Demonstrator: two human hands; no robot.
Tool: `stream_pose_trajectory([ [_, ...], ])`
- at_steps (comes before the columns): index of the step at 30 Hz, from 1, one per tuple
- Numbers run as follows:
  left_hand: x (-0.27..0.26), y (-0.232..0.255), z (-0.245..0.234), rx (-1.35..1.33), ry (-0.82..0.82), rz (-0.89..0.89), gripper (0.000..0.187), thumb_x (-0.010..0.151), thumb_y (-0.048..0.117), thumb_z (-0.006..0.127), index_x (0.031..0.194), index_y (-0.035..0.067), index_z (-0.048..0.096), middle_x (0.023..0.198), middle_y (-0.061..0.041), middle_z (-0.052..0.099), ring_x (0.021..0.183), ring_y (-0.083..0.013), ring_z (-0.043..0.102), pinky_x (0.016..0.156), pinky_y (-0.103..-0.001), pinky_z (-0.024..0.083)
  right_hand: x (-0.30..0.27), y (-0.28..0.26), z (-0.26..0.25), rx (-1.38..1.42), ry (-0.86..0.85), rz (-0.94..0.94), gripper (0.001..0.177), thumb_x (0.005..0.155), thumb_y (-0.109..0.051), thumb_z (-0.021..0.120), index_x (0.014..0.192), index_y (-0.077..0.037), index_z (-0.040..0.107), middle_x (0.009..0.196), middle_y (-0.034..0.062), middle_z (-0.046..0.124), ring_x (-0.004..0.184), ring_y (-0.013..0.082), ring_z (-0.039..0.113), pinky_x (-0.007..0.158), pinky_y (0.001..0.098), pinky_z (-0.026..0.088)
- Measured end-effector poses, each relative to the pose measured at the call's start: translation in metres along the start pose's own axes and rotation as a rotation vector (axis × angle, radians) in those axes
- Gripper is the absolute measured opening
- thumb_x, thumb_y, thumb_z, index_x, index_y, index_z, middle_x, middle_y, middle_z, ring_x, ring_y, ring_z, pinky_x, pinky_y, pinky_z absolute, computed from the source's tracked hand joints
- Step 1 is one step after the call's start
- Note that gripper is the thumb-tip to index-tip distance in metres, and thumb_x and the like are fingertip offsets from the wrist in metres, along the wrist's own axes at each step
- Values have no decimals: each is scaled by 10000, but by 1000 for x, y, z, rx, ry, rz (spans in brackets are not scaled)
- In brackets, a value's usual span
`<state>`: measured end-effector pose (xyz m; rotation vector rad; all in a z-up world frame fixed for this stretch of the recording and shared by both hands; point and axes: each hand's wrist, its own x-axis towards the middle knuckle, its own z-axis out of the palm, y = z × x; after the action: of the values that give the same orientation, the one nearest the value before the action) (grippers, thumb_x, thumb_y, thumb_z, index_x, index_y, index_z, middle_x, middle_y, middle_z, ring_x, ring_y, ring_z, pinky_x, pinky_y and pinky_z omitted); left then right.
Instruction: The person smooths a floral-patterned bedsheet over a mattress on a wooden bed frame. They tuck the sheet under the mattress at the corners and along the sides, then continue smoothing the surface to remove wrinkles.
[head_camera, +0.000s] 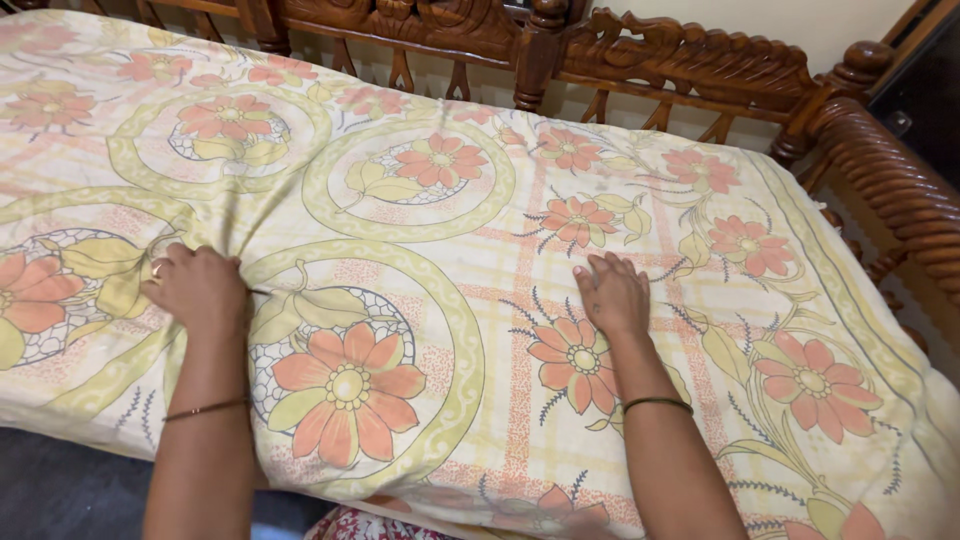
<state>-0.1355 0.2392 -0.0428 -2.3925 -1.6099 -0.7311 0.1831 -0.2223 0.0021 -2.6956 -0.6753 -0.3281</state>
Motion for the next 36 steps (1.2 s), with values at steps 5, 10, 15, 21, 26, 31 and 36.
stream_pose_trajectory([
  [5, 32, 59, -29, 277, -163, 133, 681, 593, 352, 818, 1230, 139, 707, 1409, -177, 558, 1332, -440, 488, 1012, -649, 344, -2, 0, 1, 25, -25, -112, 550, 1010, -504, 471, 1406, -151, 616, 1550, 110, 487, 1466, 303, 389, 1218, 503, 236],
  [10, -16, 203, -55, -118, -5, 649, 374, 927, 206, 567, 1271, 87, 654, 1211, -205, 676, 1090, -369, 655, 908, -547, 482, -3, -2, -3, 32, -33, -110, 545, 1004, -494, 483, 1405, -151, 621, 1550, 110, 493, 1470, 292, 393, 1228, 499, 236],
  [15, -119, 293, -94, -431, -344, 1072, 681, 988, 567, 447, 1565, 210, 387, 1677, -176, 247, 1532, -363, 209, 1126, -655, 192, -6, -3, -6, 10, -62, -193, 536, 1005, -475, 468, 1425, -166, 593, 1574, 103, 460, 1482, 307, 365, 1223, 481, 230],
  [21, -108, 269, -96, -447, -639, 1147, 914, 859, 794, 454, 1611, 304, 280, 1712, -135, 102, 1594, -297, 67, 1253, -565, 36, 0, -17, 3, 19, -212, -384, 562, 1044, -480, 340, 1532, -228, 459, 1639, 50, 361, 1514, 294, 297, 1234, 494, 187],
  [26, -104, 270, -93, -435, -692, 1166, 1073, 798, 844, 505, 1628, 230, 214, 1708, -146, 81, 1588, -308, 38, 1243, -564, 9, 42, -20, 5, -35, -284, -261, 632, 1027, -601, 305, 1546, -259, 418, 1687, 35, 266, 1566, 266, 217, 1253, 486, 164],
  [31, -102, 263, -92, -447, -740, 1186, 1132, 757, 841, 556, 1633, 214, 207, 1711, -163, 66, 1588, -321, 7, 1239, -568, -6, 90, 6, 5, -212, -153, 240, 740, 1000, -643, 308, 1608, -223, 286, 1672, 128, 206, 1527, 352, 184, 1208, 557, 123],
  [36, -97, 264, -96, -468, -764, 1190, 1166, 733, 824, 616, 1632, 207, 205, 1706, -176, 60, 1585, -329, -5, 1238, -564, -34, 98, 3, 3, -189, -16, 271, 616, 1024, -566, 369, 1464, -160, 515, 1530, 175, 435, 1430, 387, 358, 1164, 602, 214],
])
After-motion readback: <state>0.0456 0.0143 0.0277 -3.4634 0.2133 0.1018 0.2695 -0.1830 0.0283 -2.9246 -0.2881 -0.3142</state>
